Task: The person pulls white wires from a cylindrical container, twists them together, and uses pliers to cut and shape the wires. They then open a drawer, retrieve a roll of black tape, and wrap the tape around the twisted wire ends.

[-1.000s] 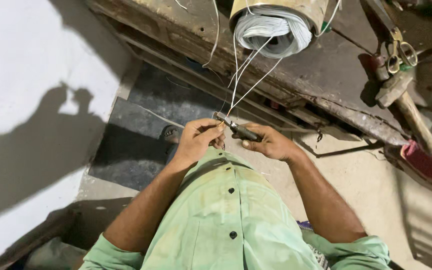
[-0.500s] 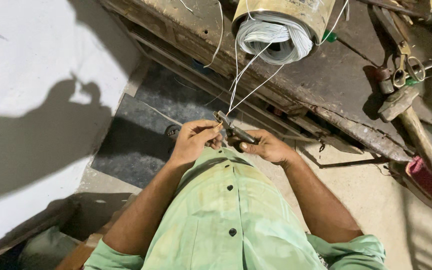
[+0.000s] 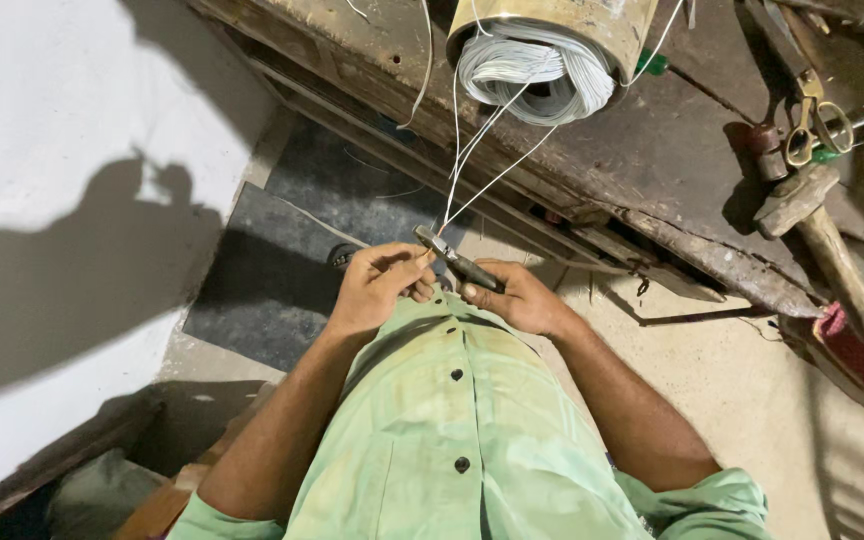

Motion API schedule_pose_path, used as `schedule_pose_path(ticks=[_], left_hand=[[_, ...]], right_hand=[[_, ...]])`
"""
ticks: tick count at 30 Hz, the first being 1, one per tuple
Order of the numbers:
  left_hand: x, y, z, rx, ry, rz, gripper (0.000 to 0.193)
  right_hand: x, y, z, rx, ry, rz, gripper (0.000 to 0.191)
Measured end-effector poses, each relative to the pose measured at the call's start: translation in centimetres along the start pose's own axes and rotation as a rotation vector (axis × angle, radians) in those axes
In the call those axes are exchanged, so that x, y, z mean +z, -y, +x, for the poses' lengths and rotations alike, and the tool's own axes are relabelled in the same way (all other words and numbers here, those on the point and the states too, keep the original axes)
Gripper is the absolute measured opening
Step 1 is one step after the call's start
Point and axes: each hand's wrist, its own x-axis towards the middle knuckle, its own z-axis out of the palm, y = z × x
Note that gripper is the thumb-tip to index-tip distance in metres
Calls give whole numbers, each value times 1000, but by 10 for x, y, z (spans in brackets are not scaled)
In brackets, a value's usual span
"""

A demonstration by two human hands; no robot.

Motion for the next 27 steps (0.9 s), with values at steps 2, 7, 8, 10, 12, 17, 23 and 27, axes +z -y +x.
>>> schedule_pose_path(ticks=[2,7,8,10,12,17,23,27], left_hand=[[1,-2,0,-12,8,9,24],[4,-9,3,-94,12,51,24],[4,-11,4,-108,21,60,23],[5,-13,6,-126,33,101,22],[6,-15,8,-136,36,166,23],[8,-17,9,-181,54,116,20],[12,-19,8,-155,54,158,20],[18,-24,6,-134,49,298,18]], right_hand=[[0,-2,0,19,-34,-58,31],[7,-5,-1,127,-90,-129,37],[9,-6,-1,108,-110,-127,37],[13,-7,1,78,-152,-107,35],[16,-8,3,58,-192,-67,32],[15,-7,2,26,-235,-203,21],[4,0,-1,43,-117,-186,25],[-8,-2,-4,-138,97,74,33]])
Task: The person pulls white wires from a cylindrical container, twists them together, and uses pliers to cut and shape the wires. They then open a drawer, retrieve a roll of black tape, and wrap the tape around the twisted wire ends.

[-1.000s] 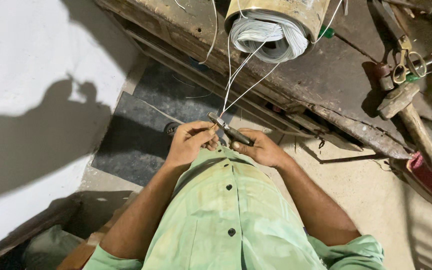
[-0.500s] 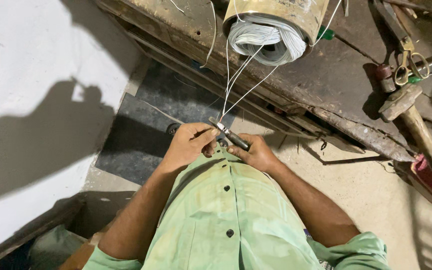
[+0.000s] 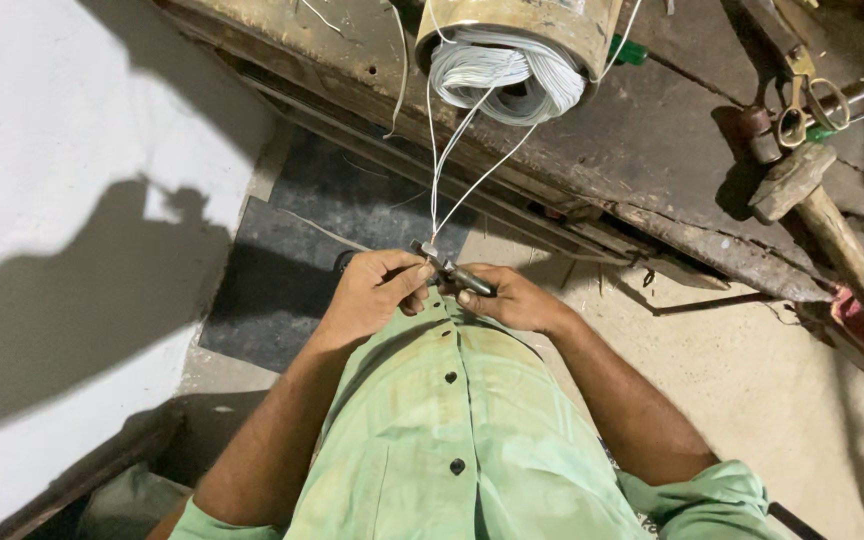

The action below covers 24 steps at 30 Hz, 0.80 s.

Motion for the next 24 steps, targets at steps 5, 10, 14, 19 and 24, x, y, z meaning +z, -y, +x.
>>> schedule_pose_path(ticks=[5,10,14,19,24], left_hand=[[6,-12,-4,319,-84,327,14],[5,-25,-1,752,-190,778,12],[5,-20,-3,849,-264,887,10],[9,4,1,382,-240,378,14],[-3,2,18,-368,28,-427,20]], right_hand=[[-8,-13,-12,124,11,76,43],[1,-31,-24,256,-153,166,42],[10,-44,-33,318,-292,186,35],[15,-54,-38,240,-366,75,30],[21,-52,-37,174,-426,5,26]])
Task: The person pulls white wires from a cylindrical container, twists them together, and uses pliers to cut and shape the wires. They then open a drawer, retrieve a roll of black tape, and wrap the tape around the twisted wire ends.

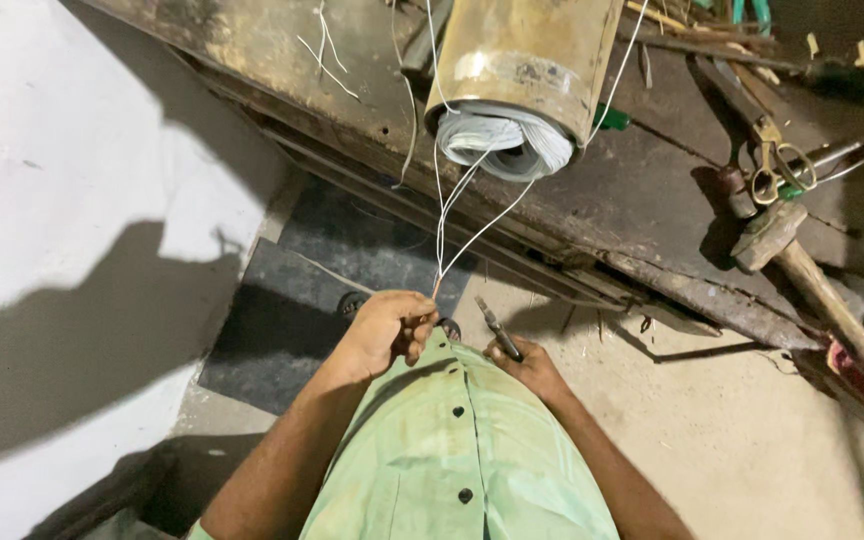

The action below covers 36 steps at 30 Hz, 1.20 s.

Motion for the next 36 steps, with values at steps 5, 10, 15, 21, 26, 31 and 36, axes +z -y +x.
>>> schedule_pose_path(ticks=[5,10,15,21,26,31,36], left_hand=[[10,-8,-21,358,29,430,13],[14,-28,-27,1376,-258,1409,14],[5,-34,-20,1474,-223,1420,17],[-10,-33,-8,686,-74,588,11],[-45,-119,17,906,-434,842,12],[-70,-233,43,1320,-572,1076,11],[-84,-293,67,1322,-536,1303,49]], right_hand=[[4,4,-7,167,-136,25,29],[5,4,-17,334,-244,41,32],[5,6,-19,365,-288,22,36],[10,7,-14,346,-368,77,38],[29,7,-17,191,-489,142,36],[54,13,-18,77,-633,564,43],[84,11,-26,55,-771,636,31]])
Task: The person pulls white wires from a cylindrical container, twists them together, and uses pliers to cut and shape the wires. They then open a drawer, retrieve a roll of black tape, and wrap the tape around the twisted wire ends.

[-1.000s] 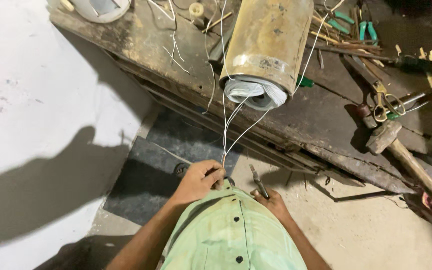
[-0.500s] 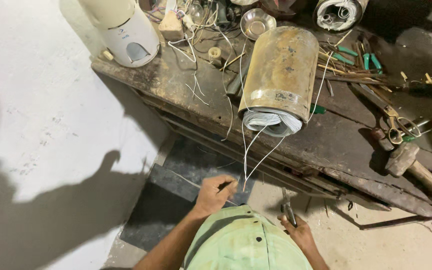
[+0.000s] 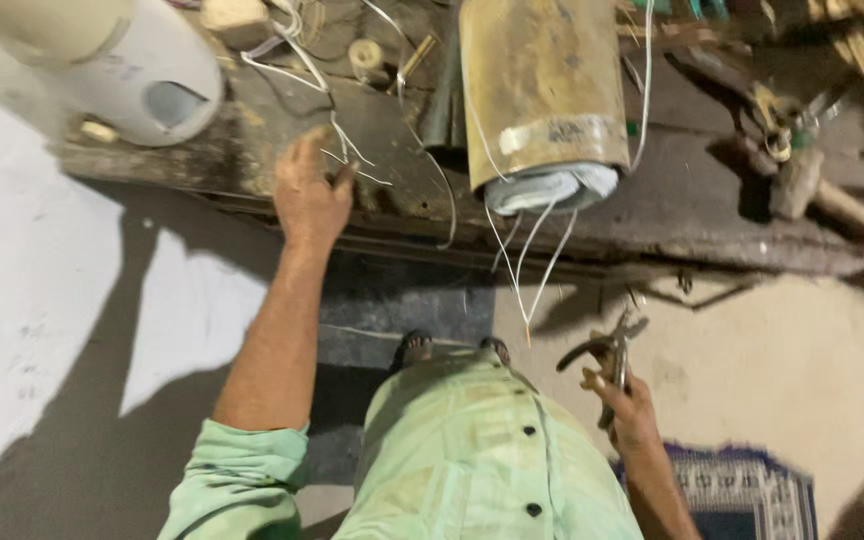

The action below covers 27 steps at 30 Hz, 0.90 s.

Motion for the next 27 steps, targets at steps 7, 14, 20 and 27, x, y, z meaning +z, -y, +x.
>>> schedule_pose_path(ticks=[7,14,20,27], left_hand=[[43,-19,-93,-331,437,-832,12],[103,-74,-190,-723,1284,-1239,25],[109,-92,-197,-709,1293,-1299,23],[112,-95,-203,-681,1231,-1227,18]], right_hand=[[41,-4,-71,-225,-116,-494,27],[86,23,-107,-425,-292,-944,35],[99,29,-119,-286,-300,-985,34],[105,26,-115,-340,-286,-1067,33]])
